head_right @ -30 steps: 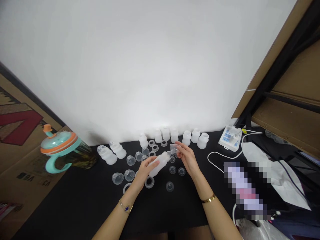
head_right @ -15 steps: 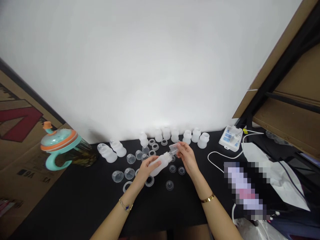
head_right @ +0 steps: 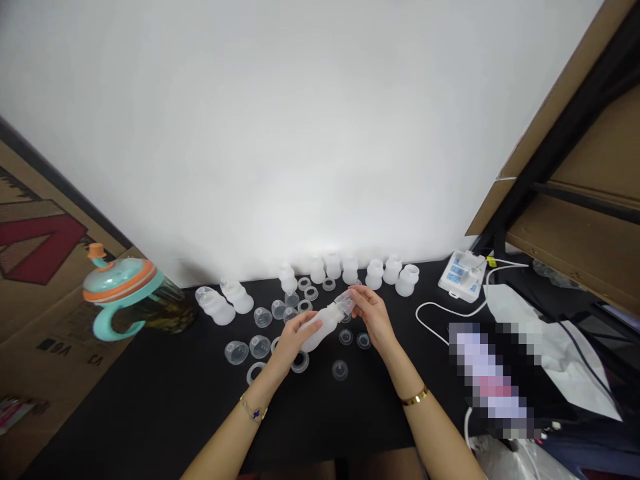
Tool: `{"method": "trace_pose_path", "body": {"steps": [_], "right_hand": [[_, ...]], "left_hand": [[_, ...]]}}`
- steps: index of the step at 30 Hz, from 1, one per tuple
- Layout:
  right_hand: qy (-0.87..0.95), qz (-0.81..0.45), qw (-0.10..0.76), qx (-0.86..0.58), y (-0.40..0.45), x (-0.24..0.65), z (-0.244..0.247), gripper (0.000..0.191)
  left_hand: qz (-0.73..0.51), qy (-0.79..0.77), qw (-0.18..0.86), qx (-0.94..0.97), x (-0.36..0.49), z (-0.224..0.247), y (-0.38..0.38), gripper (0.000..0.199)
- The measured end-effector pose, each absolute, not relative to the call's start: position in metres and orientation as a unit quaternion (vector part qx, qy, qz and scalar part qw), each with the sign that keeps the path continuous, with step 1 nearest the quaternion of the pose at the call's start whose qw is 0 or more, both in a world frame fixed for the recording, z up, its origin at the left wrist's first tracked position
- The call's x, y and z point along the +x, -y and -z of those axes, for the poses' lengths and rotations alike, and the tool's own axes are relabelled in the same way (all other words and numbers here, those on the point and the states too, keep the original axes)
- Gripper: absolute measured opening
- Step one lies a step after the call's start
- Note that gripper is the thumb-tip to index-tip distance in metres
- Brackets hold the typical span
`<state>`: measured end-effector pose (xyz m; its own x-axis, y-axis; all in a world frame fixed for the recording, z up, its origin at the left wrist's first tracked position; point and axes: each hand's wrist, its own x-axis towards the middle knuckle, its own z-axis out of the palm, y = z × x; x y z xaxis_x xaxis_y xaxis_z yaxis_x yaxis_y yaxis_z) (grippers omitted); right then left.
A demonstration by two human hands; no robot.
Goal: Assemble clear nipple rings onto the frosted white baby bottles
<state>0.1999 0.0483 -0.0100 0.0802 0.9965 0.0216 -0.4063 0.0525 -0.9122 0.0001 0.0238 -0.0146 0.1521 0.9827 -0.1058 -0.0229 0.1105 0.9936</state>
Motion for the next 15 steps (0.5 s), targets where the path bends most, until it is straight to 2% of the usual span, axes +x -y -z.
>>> {"method": "trace_pose_path", "body": {"steps": [15], "right_hand": [[0.401, -0.548, 0.606, -0.414, -0.0479, 0.1991, 0.012, 0.036]], "left_hand": [[-0.445, -0.473, 0.571, 0.501, 0.0004, 0.0161, -0.0224, 0.042]]}}
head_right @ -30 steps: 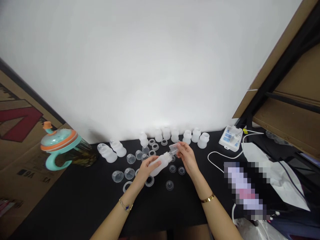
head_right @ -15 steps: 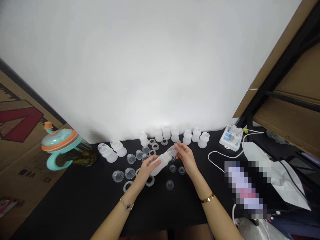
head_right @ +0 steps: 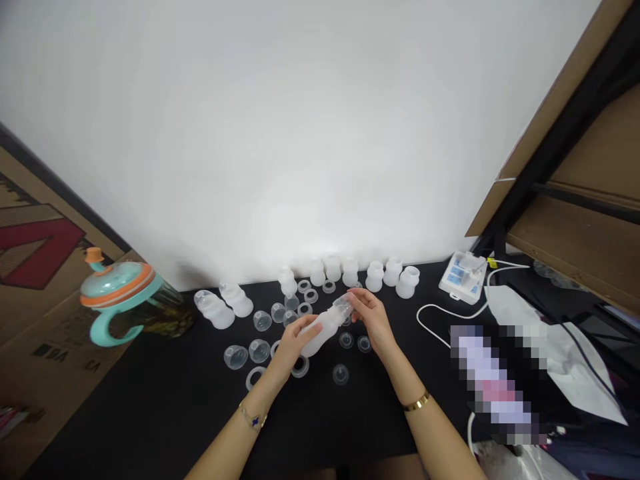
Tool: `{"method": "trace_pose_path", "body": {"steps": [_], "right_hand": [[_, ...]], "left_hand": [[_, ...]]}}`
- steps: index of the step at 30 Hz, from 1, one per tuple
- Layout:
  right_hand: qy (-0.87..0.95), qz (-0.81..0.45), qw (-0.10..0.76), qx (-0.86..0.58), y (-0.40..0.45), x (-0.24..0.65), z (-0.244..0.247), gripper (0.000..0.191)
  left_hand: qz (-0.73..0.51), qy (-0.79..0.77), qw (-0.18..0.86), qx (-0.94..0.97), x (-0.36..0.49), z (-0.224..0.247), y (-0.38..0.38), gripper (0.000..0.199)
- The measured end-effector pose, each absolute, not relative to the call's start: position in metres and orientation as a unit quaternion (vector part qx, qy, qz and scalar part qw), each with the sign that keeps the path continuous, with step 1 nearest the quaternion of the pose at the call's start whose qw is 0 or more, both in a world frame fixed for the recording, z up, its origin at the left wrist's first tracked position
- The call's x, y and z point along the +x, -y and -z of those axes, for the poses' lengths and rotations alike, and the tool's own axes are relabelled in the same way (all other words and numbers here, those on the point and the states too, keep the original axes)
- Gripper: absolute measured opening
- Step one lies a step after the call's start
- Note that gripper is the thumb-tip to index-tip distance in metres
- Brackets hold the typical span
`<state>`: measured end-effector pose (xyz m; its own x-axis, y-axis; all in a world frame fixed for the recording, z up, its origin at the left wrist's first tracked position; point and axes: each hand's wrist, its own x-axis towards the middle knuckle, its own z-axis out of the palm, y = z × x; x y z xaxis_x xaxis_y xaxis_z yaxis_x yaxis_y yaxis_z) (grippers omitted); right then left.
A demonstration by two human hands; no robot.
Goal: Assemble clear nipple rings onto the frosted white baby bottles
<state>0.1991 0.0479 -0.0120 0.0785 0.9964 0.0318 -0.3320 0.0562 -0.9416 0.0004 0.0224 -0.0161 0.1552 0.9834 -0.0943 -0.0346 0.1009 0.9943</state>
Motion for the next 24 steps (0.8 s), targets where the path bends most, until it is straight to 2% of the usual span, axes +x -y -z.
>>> {"method": "trace_pose_path", "body": {"steps": [24], "right_hand": [[0.415, -0.537, 0.614, -0.403, -0.048, 0.196, 0.015, 0.034]], "left_hand": [[-0.441, -0.459, 0.596, 0.49, 0.0, 0.031, -0.027, 0.049]]}}
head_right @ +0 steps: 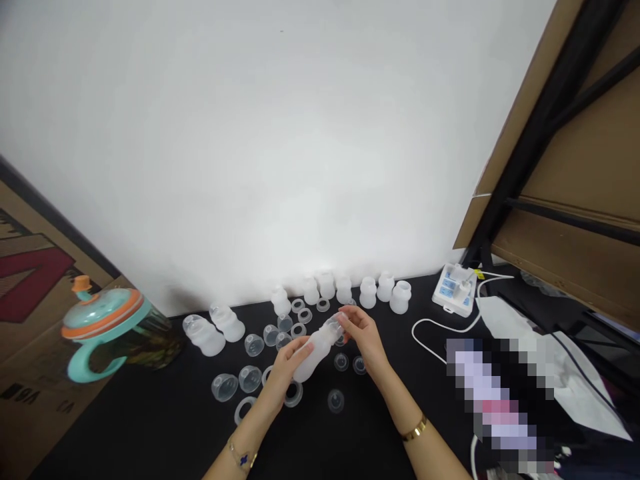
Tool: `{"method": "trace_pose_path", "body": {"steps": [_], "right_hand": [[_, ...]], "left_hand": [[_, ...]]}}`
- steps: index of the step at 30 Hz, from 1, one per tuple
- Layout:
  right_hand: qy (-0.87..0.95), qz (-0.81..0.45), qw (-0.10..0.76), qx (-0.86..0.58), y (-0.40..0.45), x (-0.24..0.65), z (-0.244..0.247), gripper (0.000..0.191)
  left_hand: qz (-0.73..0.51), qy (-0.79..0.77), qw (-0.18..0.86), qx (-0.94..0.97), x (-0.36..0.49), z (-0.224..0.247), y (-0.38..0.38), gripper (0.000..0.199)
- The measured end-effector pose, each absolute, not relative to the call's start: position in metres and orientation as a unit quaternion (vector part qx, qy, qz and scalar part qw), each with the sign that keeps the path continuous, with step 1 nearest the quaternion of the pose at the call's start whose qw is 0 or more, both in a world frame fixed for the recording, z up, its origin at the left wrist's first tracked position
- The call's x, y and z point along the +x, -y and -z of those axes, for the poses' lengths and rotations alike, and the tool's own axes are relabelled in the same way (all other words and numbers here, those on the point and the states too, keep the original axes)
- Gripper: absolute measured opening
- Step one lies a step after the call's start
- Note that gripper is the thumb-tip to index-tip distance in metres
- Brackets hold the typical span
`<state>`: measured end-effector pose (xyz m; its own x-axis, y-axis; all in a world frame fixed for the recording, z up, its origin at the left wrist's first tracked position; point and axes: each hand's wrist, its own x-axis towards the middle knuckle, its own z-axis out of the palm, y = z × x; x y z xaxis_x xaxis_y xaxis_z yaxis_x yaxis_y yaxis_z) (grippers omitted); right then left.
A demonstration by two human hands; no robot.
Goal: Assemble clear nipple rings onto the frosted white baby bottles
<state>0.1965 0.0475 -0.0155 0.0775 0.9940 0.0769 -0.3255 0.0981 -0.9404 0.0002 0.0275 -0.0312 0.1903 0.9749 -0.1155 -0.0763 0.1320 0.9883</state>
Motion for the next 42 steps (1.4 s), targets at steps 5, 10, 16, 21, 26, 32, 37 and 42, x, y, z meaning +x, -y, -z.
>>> {"method": "trace_pose_path", "body": {"steps": [5, 10, 16, 21, 26, 32, 37, 42], "right_hand": [[0.418, -0.528, 0.619, -0.404, -0.047, 0.194, 0.014, 0.035], [0.408, -0.534, 0.618, -0.408, -0.045, 0.191, 0.01, 0.04], [0.41, -0.534, 0.619, -0.404, -0.044, 0.189, 0.01, 0.037], [0.419, -0.525, 0.622, -0.403, -0.043, 0.188, 0.01, 0.034], [0.417, -0.543, 0.615, -0.392, -0.042, 0.19, 0.01, 0.033], [0.399, -0.565, 0.614, -0.379, -0.045, 0.19, 0.016, 0.034], [0.398, -0.573, 0.611, -0.375, -0.043, 0.19, 0.014, 0.033], [0.393, -0.576, 0.614, -0.369, -0.041, 0.189, 0.012, 0.033]], "left_hand": [[-0.443, -0.466, 0.59, 0.488, 0.001, 0.031, -0.03, 0.052], [-0.445, -0.467, 0.588, 0.488, 0.001, 0.028, -0.029, 0.049], [-0.445, -0.476, 0.598, 0.466, 0.001, 0.023, -0.028, 0.049], [-0.465, -0.471, 0.584, 0.47, 0.002, 0.019, -0.025, 0.045], [-0.463, -0.464, 0.593, 0.468, 0.0, 0.019, -0.025, 0.046], [-0.462, -0.451, 0.594, 0.48, -0.003, 0.027, -0.029, 0.047], [-0.466, -0.455, 0.589, 0.479, -0.003, 0.029, -0.03, 0.046], [-0.467, -0.456, 0.59, 0.474, -0.004, 0.021, -0.027, 0.046]]}}
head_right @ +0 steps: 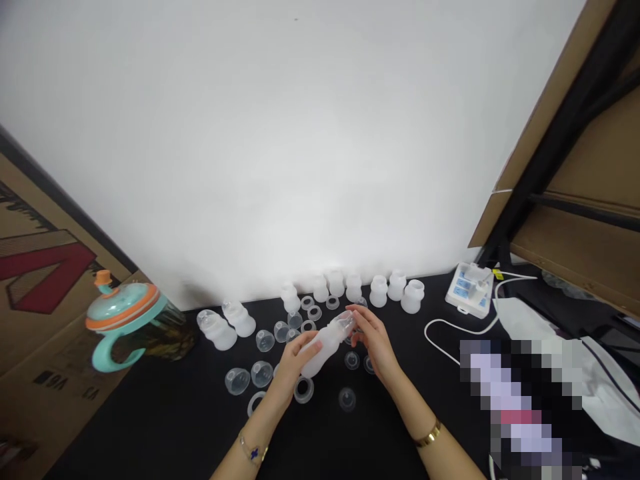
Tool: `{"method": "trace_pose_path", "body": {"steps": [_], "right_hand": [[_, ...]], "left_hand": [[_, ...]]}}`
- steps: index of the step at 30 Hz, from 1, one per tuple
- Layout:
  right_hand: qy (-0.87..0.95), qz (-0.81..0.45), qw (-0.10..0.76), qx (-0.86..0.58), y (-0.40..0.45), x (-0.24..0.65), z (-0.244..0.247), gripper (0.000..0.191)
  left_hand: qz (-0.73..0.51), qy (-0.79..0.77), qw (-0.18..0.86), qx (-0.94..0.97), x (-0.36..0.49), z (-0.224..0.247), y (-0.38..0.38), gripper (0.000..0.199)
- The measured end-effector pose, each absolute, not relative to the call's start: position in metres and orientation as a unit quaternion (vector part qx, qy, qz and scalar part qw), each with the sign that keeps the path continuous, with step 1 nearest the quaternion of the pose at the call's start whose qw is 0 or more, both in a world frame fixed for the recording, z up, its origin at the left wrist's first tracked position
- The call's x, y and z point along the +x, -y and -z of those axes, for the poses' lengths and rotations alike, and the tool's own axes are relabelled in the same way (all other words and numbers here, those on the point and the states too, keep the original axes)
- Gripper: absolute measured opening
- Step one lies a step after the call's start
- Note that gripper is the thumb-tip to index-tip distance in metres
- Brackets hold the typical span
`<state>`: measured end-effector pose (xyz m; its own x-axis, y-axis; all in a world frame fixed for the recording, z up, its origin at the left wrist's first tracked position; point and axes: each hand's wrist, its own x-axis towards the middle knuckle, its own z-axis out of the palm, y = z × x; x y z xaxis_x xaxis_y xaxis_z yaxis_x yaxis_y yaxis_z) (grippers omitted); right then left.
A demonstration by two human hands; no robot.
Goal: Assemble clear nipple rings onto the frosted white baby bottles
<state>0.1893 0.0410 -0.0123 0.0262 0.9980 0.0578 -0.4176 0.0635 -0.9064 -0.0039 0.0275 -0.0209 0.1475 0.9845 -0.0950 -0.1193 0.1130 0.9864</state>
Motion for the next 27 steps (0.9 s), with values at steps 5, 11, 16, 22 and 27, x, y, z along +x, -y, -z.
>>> {"method": "trace_pose_path", "body": {"steps": [5, 11, 16, 22, 27], "right_hand": [[0.39, -0.577, 0.615, -0.37, -0.041, 0.188, 0.014, 0.033], [0.394, -0.572, 0.616, -0.372, -0.041, 0.186, 0.015, 0.032], [0.388, -0.58, 0.611, -0.373, -0.04, 0.184, 0.014, 0.03], [0.389, -0.588, 0.609, -0.363, -0.037, 0.184, 0.011, 0.028], [0.365, -0.651, 0.581, -0.325, -0.034, 0.183, 0.007, 0.028]], "left_hand": [[-0.463, -0.466, 0.575, 0.488, -0.005, 0.013, -0.025, 0.043], [-0.46, -0.475, 0.563, 0.496, -0.006, 0.018, -0.027, 0.042], [-0.463, -0.481, 0.541, 0.512, -0.007, 0.02, -0.028, 0.039], [-0.465, -0.483, 0.556, 0.49, -0.007, 0.026, -0.032, 0.045], [-0.475, -0.478, 0.559, 0.484, -0.006, 0.023, -0.028, 0.044]]}}
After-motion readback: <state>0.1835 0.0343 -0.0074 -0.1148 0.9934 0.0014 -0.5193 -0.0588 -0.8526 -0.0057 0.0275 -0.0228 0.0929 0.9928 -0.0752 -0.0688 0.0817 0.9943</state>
